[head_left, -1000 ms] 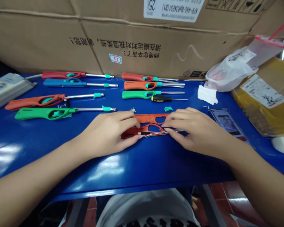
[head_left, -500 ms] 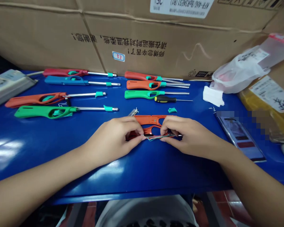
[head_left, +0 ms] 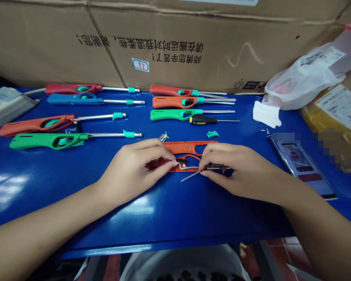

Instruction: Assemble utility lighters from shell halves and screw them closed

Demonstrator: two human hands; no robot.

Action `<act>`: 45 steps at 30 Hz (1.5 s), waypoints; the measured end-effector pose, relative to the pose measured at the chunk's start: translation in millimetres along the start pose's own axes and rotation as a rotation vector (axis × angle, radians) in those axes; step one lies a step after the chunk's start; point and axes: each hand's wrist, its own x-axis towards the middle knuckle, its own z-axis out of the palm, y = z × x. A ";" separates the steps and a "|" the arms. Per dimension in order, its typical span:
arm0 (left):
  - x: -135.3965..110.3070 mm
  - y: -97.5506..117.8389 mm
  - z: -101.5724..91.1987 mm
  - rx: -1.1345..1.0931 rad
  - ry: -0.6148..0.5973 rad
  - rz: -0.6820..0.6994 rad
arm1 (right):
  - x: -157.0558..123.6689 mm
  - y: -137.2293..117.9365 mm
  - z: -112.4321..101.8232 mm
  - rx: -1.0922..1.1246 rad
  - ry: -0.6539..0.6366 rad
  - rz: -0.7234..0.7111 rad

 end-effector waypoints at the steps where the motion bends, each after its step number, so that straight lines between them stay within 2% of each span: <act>1: 0.4 -0.4 0.5 -0.003 0.010 0.009 | -0.5 -0.6 0.1 -0.016 -0.004 -0.008; 14: 1.0 -4.0 5.3 -0.004 0.003 0.051 | 5.4 -5.1 12.5 -0.056 0.080 0.030; 19: 0.4 -4.3 7.3 0.009 0.014 0.069 | 9.4 -3.1 22.5 0.028 0.185 0.061; 27: -2.1 -5.1 4.0 0.203 -0.096 0.147 | 15.3 1.8 33.2 0.013 0.254 0.011; 33: 0.9 -0.7 -2.8 0.472 -0.161 0.298 | 16.2 2.8 31.7 -0.024 0.314 0.012; 37: 4.2 7.5 -6.8 0.558 -0.178 0.380 | 15.0 4.7 24.3 -0.051 0.399 0.068; 40: 2.5 9.1 -7.8 0.532 -0.171 0.389 | 12.9 12.2 13.3 -0.129 0.473 0.104; 45: -1.6 6.2 -5.4 0.349 -0.175 0.336 | 12.7 28.4 4.0 -0.162 0.412 0.174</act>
